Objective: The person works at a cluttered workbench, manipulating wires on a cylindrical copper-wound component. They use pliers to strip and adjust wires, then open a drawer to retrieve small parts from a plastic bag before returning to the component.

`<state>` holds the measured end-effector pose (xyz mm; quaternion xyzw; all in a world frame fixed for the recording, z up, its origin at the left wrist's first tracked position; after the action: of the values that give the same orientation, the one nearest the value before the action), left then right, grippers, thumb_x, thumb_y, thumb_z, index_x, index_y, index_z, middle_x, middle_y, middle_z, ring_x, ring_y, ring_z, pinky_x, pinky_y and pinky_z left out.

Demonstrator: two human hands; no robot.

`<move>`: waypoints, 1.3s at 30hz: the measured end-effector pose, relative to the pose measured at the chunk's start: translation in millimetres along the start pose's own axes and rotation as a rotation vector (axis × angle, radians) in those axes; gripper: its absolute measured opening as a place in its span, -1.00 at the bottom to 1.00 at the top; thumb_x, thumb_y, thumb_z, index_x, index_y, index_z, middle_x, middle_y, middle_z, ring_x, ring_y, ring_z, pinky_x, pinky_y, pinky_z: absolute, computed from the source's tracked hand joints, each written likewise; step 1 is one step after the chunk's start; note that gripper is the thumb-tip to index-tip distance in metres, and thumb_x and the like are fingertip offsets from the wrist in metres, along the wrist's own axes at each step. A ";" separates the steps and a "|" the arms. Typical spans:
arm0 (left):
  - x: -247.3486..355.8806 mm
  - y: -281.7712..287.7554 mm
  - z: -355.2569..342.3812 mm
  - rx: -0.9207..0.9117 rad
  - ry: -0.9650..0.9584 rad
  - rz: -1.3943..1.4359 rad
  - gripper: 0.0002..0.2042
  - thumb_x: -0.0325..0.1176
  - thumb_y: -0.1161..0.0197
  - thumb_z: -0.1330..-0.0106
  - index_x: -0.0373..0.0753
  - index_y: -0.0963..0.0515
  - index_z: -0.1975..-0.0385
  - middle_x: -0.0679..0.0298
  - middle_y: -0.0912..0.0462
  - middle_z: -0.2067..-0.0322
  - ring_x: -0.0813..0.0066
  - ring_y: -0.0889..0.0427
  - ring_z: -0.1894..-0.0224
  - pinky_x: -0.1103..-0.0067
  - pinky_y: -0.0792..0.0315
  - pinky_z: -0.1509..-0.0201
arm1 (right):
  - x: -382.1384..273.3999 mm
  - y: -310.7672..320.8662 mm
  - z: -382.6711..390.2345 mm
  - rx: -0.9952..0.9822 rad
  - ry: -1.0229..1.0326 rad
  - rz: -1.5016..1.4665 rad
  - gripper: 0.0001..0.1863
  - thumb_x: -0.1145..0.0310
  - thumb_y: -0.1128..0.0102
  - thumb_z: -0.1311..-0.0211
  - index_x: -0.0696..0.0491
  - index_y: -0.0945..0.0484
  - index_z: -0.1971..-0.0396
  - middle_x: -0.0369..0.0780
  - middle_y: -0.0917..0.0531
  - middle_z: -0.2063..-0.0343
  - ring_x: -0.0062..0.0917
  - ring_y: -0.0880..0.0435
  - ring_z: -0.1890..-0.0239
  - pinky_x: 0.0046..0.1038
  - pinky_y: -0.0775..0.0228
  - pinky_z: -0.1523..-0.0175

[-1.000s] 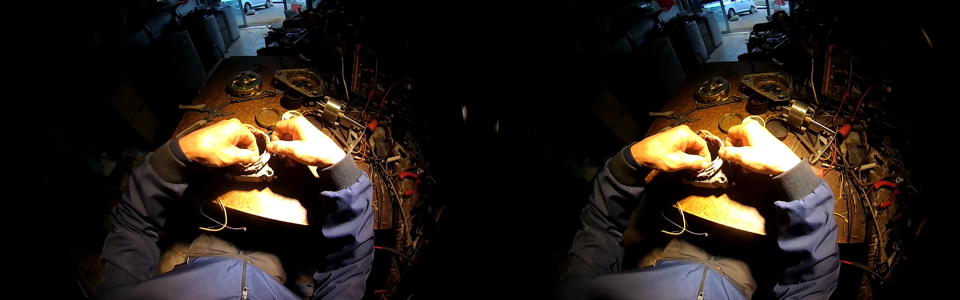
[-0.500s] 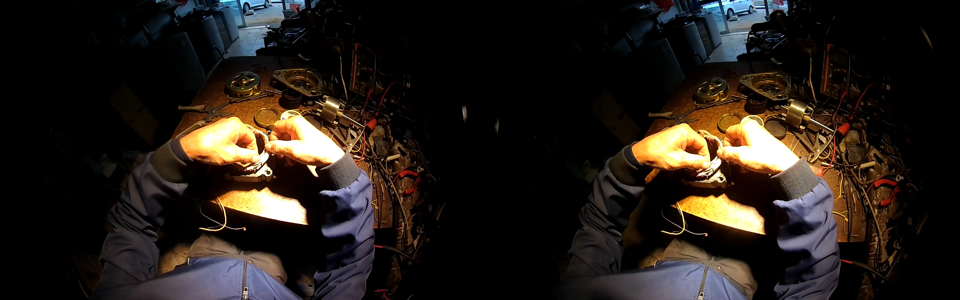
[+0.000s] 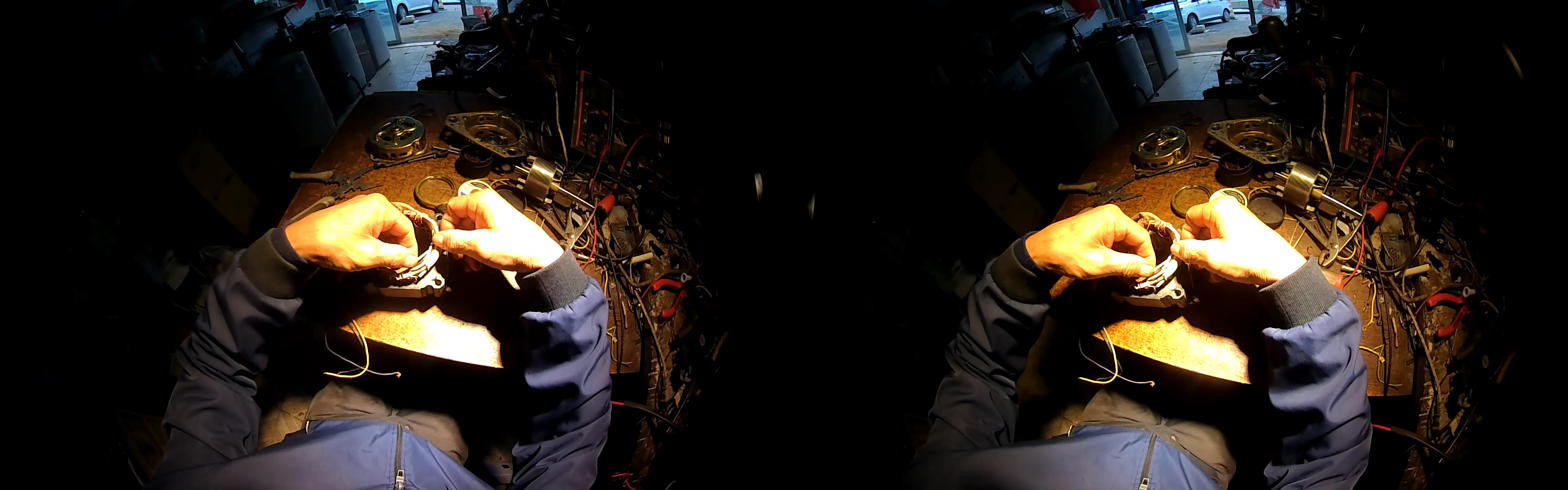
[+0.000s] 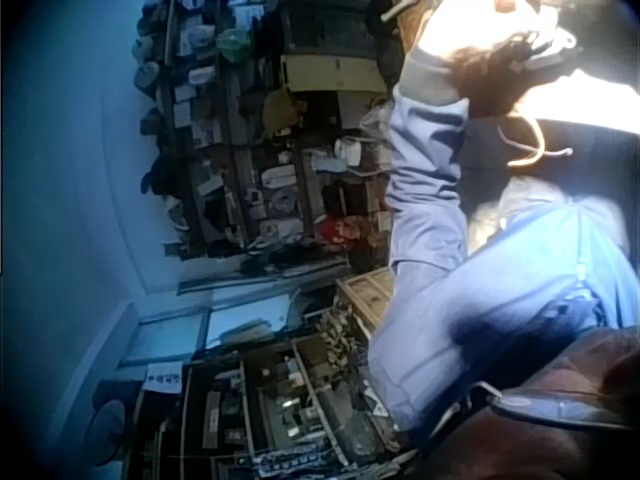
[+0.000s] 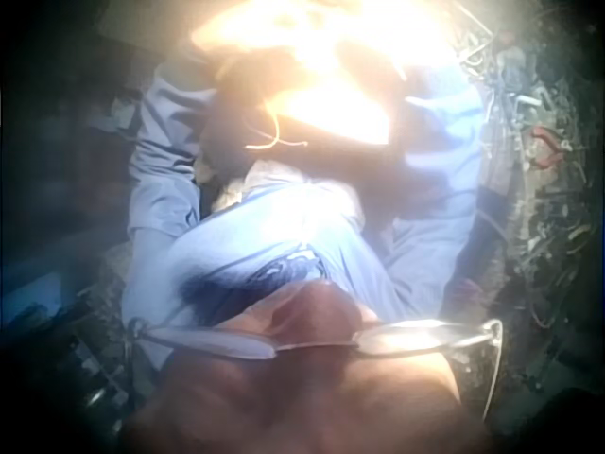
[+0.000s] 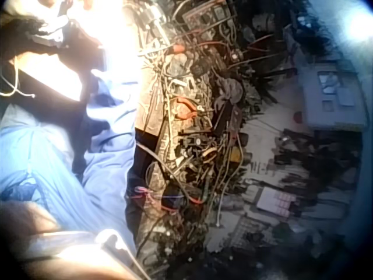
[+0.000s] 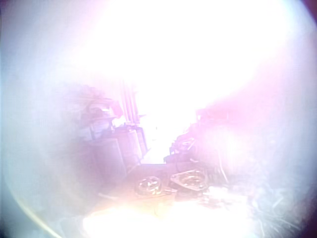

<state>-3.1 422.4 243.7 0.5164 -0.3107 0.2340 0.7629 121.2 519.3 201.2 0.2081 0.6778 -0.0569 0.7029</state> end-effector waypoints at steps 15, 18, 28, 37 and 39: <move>2.4 -12.3 12.6 0.277 -0.009 0.060 -0.83 -0.43 -0.49 -0.32 -0.37 -0.71 0.20 0.41 -0.65 0.41 0.77 -0.54 0.38 0.72 -0.44 0.32 | 0.0 0.3 0.1 -0.016 0.007 -0.012 -0.75 0.34 -0.36 -0.33 0.22 -0.61 0.43 -0.29 -0.62 0.58 -0.68 -0.53 0.59 -0.53 -0.32 0.52; 4.2 -10.4 13.1 0.280 -0.030 0.058 -0.85 -0.44 -0.48 -0.33 -0.36 -0.70 0.20 0.41 -0.66 0.39 0.76 -0.55 0.35 0.72 -0.45 0.29 | 0.4 1.3 -1.1 -0.020 0.025 0.030 -0.75 0.33 -0.37 -0.32 0.22 -0.62 0.44 -0.30 -0.61 0.60 -0.69 -0.52 0.60 -0.54 -0.32 0.51; 0.5 -8.1 13.8 0.324 -0.089 0.054 -0.87 -0.41 -0.43 -0.30 -0.33 -0.73 0.26 0.19 -0.76 0.41 0.52 -0.70 0.36 0.52 -0.55 0.20 | 0.4 2.0 -3.3 0.001 0.058 0.074 -0.76 0.34 -0.37 -0.27 0.23 -0.63 0.45 -0.30 -0.61 0.62 -0.68 -0.51 0.58 -0.51 -0.33 0.50; -1.2 -5.4 12.2 0.320 -0.079 0.076 -0.83 -0.37 -0.33 -0.40 -0.37 -0.72 0.25 0.19 -0.75 0.42 0.50 -0.69 0.36 0.51 -0.54 0.20 | 0.1 0.5 -1.2 -0.032 0.024 0.046 -0.76 0.34 -0.38 -0.28 0.23 -0.63 0.43 -0.29 -0.62 0.59 -0.68 -0.54 0.58 -0.52 -0.34 0.49; 1.2 -4.3 11.7 0.315 -0.093 0.042 -0.82 -0.36 -0.32 -0.40 -0.38 -0.72 0.24 0.18 -0.75 0.41 0.49 -0.70 0.34 0.50 -0.54 0.19 | 0.8 0.3 -0.2 -0.042 0.010 0.012 -0.75 0.33 -0.39 -0.29 0.23 -0.63 0.41 -0.29 -0.63 0.58 -0.68 -0.55 0.56 -0.52 -0.35 0.48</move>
<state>-2.1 410.0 245.1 0.6332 -0.3161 0.2715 0.6522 121.1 519.7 200.5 0.1978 0.6809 -0.0373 0.7041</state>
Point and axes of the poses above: each hand's wrist, its own z-axis away from the middle knuckle, its own y-axis out of the back of the hand, x = y × z, the point moved 7 cm from there along -z, towards the middle knuckle
